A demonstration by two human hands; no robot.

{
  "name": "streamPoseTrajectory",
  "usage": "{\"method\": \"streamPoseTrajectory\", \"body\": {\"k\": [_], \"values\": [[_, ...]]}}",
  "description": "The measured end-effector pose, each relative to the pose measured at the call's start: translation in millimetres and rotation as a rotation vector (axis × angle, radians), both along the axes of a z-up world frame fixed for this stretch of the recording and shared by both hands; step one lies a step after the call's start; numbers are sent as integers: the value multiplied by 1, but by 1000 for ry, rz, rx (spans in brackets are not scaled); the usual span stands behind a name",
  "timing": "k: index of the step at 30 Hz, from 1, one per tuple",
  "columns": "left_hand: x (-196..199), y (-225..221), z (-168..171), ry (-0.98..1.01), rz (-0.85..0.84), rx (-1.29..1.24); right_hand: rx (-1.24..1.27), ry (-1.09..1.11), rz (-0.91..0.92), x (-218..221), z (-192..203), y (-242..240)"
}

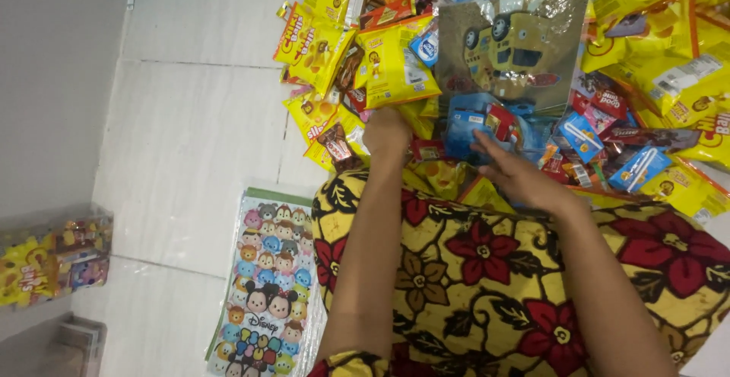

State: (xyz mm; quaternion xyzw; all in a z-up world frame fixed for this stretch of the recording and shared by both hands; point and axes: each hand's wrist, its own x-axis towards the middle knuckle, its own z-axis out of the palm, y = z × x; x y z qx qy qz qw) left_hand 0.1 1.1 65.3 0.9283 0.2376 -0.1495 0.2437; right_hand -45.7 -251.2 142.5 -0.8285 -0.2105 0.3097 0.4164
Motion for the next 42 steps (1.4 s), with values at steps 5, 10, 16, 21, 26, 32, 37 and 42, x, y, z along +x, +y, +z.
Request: {"method": "streamPoseTrajectory", "body": {"k": [5, 10, 16, 21, 26, 32, 37, 42], "values": [[-24, -12, 74, -370, 3, -314, 8, -60, 32, -2, -19, -5], [-20, -35, 81, -615, -164, -833, 15, -18, 28, -3, -18, -3], [-19, -57, 81, -825, -345, -765, -5, -9, 16, -3, -22, -5], [-7, -51, 55, -794, -410, -698, -84, 24, 33, -6, 11, 5], [-16, -60, 77, -722, -536, -709, -144, 29, 46, -6, 6, 4], [-16, -61, 72, -746, -597, -632, -159, 68, 48, -8, 0, 2], [-14, -62, 64, -945, -644, -566, -169, 72, 78, -8, 9, 4], [-7, -57, 42, -1011, -657, -432, -136, 53, 76, -8, -10, 1]]}}
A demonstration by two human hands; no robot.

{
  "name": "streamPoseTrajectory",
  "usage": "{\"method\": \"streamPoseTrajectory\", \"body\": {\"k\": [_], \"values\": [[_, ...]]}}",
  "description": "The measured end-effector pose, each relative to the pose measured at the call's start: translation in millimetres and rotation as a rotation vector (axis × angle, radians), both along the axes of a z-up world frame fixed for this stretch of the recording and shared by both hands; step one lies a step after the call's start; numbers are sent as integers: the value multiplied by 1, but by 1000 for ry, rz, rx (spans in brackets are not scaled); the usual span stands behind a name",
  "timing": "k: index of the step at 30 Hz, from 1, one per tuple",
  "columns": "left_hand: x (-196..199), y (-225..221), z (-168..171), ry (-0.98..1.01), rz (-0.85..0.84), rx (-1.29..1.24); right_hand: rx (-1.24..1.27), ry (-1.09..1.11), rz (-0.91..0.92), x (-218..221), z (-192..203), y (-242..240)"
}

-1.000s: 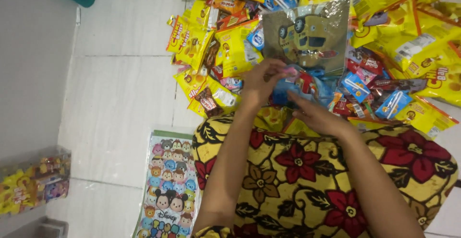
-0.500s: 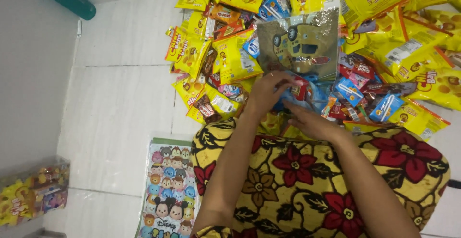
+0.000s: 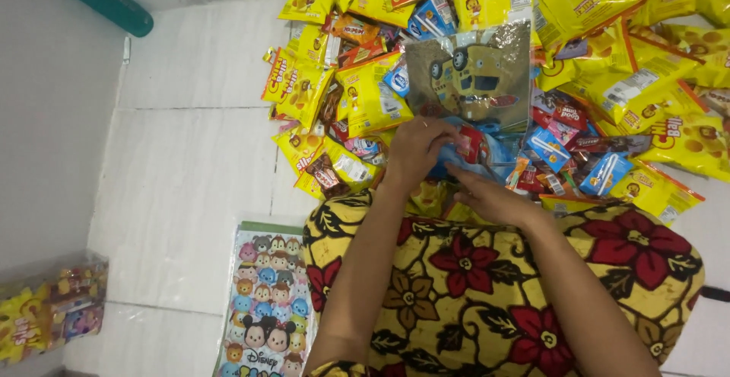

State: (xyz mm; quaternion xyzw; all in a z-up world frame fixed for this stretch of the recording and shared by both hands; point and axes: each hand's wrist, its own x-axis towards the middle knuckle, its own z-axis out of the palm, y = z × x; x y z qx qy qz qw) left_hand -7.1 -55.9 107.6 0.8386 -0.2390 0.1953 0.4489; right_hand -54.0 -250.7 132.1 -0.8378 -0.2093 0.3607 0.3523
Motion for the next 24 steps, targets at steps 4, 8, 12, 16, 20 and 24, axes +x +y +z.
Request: {"method": "streamPoseTrajectory", "body": {"k": [4, 8, 12, 16, 20, 24], "values": [[-1, -5, -31, -10, 44, 178, 23, -46, 8, 0, -10, -2], [-9, -13, -22, 66, 15, 221, 27, -68, 31, -2, -12, -6], [-5, 11, -1, 267, 276, -33, 124, -115, 26, -3, 3, -8], [0, 36, -37, 830, 342, 156, 333, 19, 39, 6, -29, -17], [7, 28, -63, 870, 280, 286, 430, 202, 65, 0, 23, -25], [3, 24, -65, 853, 272, 200, 791, 163, -365, 8, 13, -61]]}}
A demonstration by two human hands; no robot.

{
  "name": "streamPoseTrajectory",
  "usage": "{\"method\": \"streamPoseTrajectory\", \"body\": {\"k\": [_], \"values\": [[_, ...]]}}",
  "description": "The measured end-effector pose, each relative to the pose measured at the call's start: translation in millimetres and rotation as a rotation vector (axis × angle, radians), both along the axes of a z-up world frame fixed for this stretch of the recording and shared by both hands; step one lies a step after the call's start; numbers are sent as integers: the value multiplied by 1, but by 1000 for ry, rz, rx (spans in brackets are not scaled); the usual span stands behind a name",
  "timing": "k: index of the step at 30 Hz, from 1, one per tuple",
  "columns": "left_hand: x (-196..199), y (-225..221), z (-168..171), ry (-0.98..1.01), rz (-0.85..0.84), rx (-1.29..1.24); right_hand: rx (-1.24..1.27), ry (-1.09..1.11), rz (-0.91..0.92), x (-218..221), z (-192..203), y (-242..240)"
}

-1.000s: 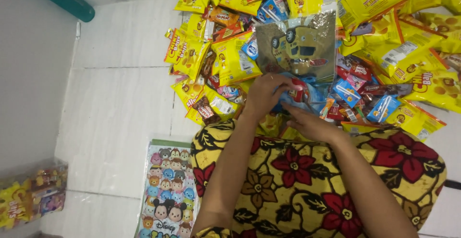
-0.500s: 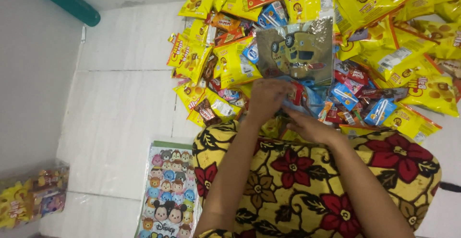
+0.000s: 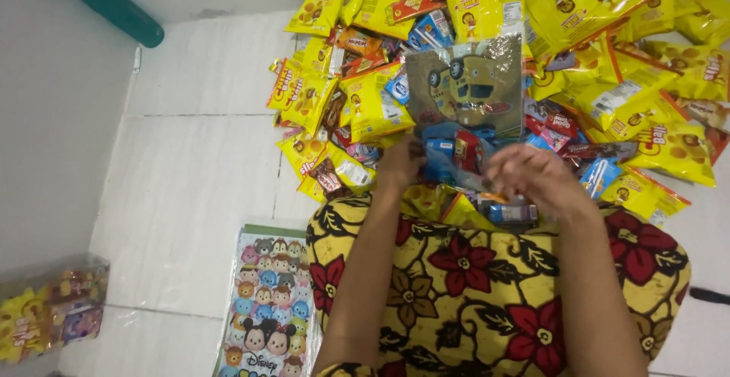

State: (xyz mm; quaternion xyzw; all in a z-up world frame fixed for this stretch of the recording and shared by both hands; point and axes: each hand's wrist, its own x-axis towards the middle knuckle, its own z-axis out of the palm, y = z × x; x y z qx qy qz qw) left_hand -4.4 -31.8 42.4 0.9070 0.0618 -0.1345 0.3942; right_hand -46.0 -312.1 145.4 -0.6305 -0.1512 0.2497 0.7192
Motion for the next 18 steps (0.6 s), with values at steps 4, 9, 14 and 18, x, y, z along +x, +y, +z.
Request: {"method": "streamPoseTrajectory", "body": {"k": [4, 9, 14, 18], "values": [[-18, -3, 51, -18, 52, -44, -456, -161, -623, 14, -54, -28], [-13, -3, 36, -32, 37, -19, -1057, -356, -417, 28, -129, -41], [-11, -2, 33, -63, 40, -28, -1084, -410, -344, 19, -80, -9], [-15, -1, 38, -77, 52, -97, -1105, -504, -366, 20, -84, -6]]}}
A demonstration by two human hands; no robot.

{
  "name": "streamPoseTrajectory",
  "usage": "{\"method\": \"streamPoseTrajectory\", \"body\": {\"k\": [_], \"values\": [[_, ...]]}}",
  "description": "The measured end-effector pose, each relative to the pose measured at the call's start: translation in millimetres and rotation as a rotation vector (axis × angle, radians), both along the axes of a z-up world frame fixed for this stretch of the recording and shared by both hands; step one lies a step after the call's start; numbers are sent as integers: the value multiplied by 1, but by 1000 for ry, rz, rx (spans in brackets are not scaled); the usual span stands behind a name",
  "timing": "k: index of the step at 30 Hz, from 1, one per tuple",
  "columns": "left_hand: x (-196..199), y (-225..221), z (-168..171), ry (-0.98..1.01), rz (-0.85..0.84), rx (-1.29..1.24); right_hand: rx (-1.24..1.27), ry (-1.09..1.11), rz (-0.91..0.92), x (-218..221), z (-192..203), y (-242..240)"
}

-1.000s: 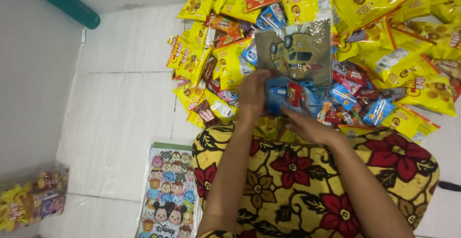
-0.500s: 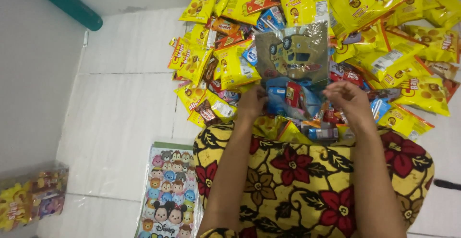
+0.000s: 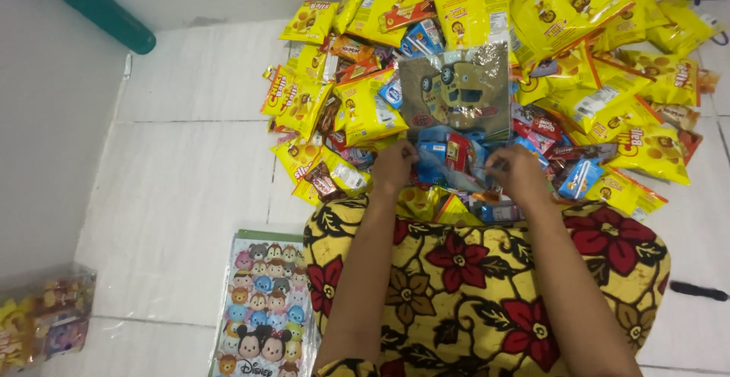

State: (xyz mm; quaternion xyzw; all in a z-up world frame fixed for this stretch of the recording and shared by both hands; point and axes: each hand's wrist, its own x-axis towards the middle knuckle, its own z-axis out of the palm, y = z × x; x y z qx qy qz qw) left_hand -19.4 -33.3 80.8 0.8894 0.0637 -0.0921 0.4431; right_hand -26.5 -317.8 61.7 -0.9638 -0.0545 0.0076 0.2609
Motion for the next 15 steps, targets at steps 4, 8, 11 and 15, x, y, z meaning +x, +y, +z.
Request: {"method": "streamPoseTrajectory", "body": {"k": [4, 8, 11, 15], "values": [[2, 2, -14, -34, 12, -38, -15, -62, 37, 7, -27, -7], [10, 11, -41, -38, 121, -142, 271, 32, -134, 11, -26, -26], [14, 13, -34, -81, 180, -236, 377, 21, -245, 19, -40, -36], [12, 11, -25, -194, 196, -402, 649, 6, -308, 10, -9, -15]]}}
